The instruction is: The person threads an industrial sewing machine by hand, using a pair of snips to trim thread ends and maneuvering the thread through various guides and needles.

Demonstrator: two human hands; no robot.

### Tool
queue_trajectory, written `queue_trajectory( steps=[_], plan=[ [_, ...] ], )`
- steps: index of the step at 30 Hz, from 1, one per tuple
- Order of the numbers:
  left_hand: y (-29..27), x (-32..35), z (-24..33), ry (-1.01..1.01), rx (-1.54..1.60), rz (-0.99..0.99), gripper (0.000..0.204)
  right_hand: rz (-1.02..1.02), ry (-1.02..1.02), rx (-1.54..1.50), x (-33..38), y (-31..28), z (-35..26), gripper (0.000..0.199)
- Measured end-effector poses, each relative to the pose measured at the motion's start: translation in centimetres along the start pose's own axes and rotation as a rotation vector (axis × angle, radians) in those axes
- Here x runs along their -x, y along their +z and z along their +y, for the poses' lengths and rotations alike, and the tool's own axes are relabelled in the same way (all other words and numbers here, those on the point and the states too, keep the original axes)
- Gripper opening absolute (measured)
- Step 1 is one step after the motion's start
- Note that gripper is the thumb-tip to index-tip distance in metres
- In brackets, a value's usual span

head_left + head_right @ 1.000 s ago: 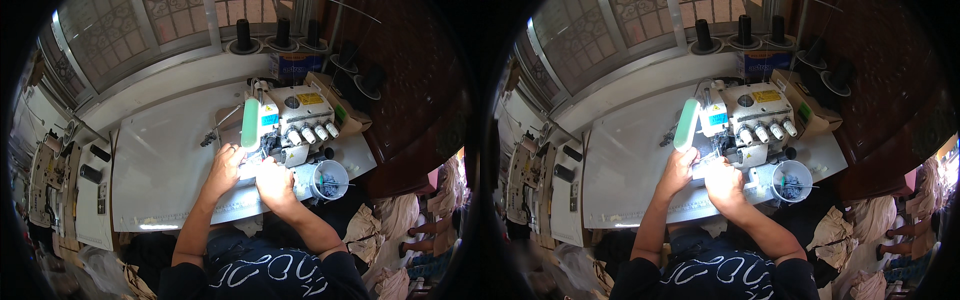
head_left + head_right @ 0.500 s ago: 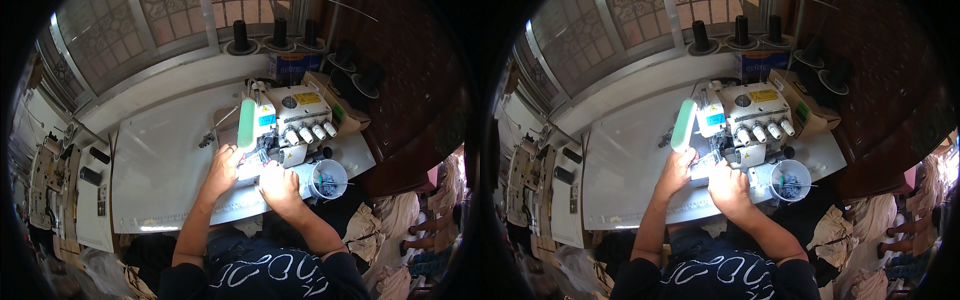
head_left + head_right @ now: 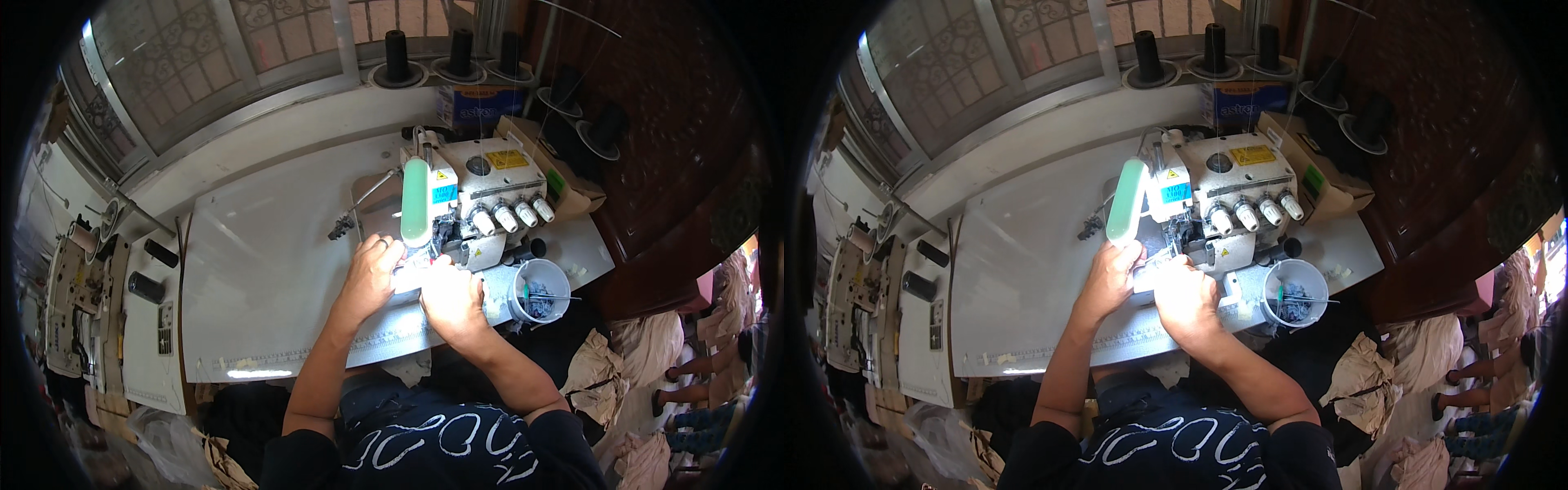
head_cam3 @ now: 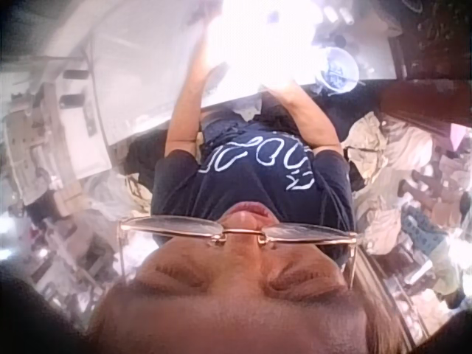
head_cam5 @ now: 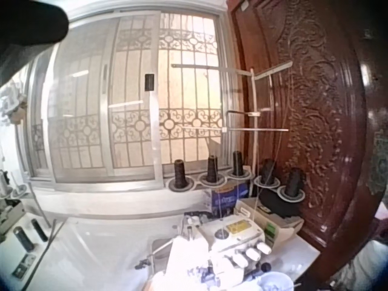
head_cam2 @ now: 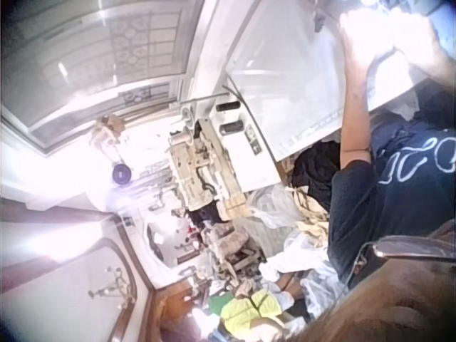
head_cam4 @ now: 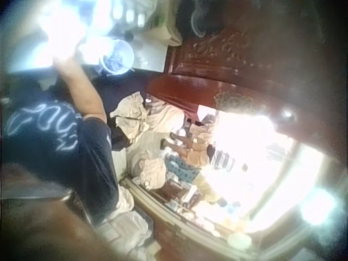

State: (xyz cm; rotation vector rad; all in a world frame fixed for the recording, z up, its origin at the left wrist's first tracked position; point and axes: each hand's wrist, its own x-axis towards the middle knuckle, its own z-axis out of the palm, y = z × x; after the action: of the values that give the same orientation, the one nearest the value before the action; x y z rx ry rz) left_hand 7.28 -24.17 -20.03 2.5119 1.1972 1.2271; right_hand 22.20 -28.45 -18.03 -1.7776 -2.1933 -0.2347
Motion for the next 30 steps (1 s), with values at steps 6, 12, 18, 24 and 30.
queue_trajectory(
  steps=[6,12,18,24,30],
  plan=[
    [0.2,0.0,-0.2,-0.001,-0.002,0.002,0.010,-0.053,-0.010,-0.070,-0.4,-0.7,0.3,0.014],
    [0.0,-0.2,0.1,-0.018,-0.003,-0.015,0.010,0.134,-0.165,-0.078,-0.2,-0.1,1.5,0.011],
    [-0.2,-0.6,0.7,-0.015,0.063,0.030,0.010,0.091,-0.141,-0.294,-0.7,0.1,2.9,0.014],
    [0.0,-0.6,0.6,-0.004,0.041,0.032,0.010,-0.021,-0.165,-0.353,-1.1,1.7,3.9,0.020],
    [-0.2,-0.6,0.8,-0.017,0.056,0.021,0.009,0.030,-0.265,-0.472,0.3,0.2,4.0,0.013]
  ],
)
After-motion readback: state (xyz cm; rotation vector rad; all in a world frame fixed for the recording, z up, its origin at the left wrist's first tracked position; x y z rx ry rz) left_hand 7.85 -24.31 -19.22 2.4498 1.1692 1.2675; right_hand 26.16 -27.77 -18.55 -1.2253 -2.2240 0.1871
